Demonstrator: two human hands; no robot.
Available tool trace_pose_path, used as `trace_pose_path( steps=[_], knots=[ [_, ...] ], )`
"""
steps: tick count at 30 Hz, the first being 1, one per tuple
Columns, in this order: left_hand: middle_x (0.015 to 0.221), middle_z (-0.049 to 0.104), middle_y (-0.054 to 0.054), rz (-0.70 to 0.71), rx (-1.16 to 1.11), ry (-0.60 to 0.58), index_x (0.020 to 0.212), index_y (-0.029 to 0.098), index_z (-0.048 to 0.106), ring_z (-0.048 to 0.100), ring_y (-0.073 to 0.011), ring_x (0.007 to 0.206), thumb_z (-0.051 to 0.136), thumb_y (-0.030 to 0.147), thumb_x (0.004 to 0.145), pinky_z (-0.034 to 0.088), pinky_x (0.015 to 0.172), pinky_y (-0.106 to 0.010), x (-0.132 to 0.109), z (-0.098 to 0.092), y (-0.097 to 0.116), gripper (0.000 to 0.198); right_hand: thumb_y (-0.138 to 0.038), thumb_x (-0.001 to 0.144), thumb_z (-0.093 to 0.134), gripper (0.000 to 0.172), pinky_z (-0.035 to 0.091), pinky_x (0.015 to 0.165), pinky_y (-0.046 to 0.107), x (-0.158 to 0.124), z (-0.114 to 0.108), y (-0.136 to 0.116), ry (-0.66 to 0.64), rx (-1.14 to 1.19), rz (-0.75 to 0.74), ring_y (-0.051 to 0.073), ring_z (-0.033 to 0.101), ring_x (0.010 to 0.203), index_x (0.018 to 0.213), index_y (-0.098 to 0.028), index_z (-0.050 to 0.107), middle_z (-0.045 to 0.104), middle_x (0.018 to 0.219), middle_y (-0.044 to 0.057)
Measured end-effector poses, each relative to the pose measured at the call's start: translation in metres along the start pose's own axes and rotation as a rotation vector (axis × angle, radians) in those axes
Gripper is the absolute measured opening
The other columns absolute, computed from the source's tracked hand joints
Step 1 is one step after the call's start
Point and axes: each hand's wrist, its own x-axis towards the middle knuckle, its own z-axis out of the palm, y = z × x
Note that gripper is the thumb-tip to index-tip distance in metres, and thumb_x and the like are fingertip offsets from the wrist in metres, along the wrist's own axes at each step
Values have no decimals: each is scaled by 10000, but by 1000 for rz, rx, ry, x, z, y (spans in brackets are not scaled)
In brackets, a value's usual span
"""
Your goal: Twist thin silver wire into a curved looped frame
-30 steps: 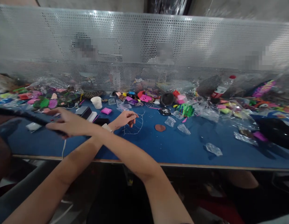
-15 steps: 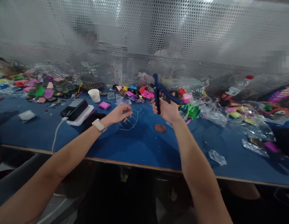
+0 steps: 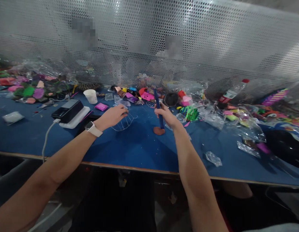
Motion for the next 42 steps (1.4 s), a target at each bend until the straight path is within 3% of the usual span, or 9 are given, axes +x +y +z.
trace_pose_path(
  steps=[2, 5, 10, 14, 19, 24, 26, 30, 42],
  knots=[
    [1173, 692, -155, 19, 94, -13, 1282, 154, 754, 677, -215, 817, 504, 252, 1123, 488, 766, -333, -2, 0, 3, 311, -473, 732, 694, 649, 574, 968, 507, -2, 13, -6, -36, -241, -93, 328, 674, 1042, 1317, -205, 606, 719, 1164, 126],
    [1101, 683, -146, 50, 170, -1, 1283, 164, 755, 673, -233, 823, 465, 234, 1134, 484, 812, -362, -4, -3, 6, 334, -398, 737, 693, 805, 500, 1142, 607, -8, 25, -15, -109, -586, -220, 425, 624, 1312, 1487, -143, 551, 655, 1458, 218],
    [1066, 660, -130, 74, 100, 41, 1287, 165, 743, 642, -217, 797, 448, 241, 1145, 459, 780, -340, -4, -2, 6, 336, -457, 974, 572, 763, 417, 1275, 631, -15, 31, -21, -180, -765, -252, 425, 519, 1536, 1651, -124, 451, 518, 1678, 230],
    [1151, 657, -141, 79, 0, 46, 1355, 152, 718, 652, -215, 823, 439, 271, 1159, 464, 743, -326, -2, 4, 8, 362, -543, 1079, 486, 712, 428, 1283, 638, -14, 31, -20, -199, -773, -225, 415, 557, 1525, 1653, -122, 491, 554, 1662, 228],
    [1201, 712, -120, 133, -202, 109, 1227, 162, 723, 689, -255, 1077, 572, 239, 1114, 517, 942, -355, 3, 4, 17, 204, -527, 1083, 546, 653, 430, 1286, 651, -12, 32, -18, -191, -753, -251, 417, 519, 1562, 1641, -187, 542, 584, 1648, 187],
    [1009, 731, -87, 76, -337, 171, 1032, 173, 693, 692, -250, 953, 687, 250, 1061, 517, 886, -368, 4, -1, 23, 82, -551, 1077, 601, 657, 476, 1241, 633, -15, 33, -24, -200, -798, -296, 410, 605, 1470, 1637, -211, 558, 626, 1605, 175],
    [950, 724, -68, 34, -400, 183, 1158, 175, 683, 686, -237, 871, 740, 244, 1028, 511, 825, -358, 2, 0, 24, 158, -558, 1081, 597, 627, 498, 1220, 616, -15, 34, -26, -168, -812, -319, 400, 632, 1438, 1607, -216, 596, 657, 1572, 167],
    [914, 715, -27, 8, -495, 207, 1510, 206, 490, 666, -210, 756, 767, 228, 1002, 499, 728, -338, -1, 1, 25, 579, -575, 1083, 590, 583, 551, 1153, 601, -15, 36, -26, -120, -851, -355, 400, 678, 1380, 1541, -222, 668, 709, 1512, 153],
    [914, 707, -28, 119, -401, 156, 1561, 269, 507, 714, -246, 825, 710, 210, 1019, 573, 812, -380, 0, -1, 25, 582, -522, 1070, 651, 503, 607, 1062, 554, -16, 34, -29, -126, -944, -357, 380, 739, 1281, 1484, -246, 726, 770, 1417, 126]
  ],
)
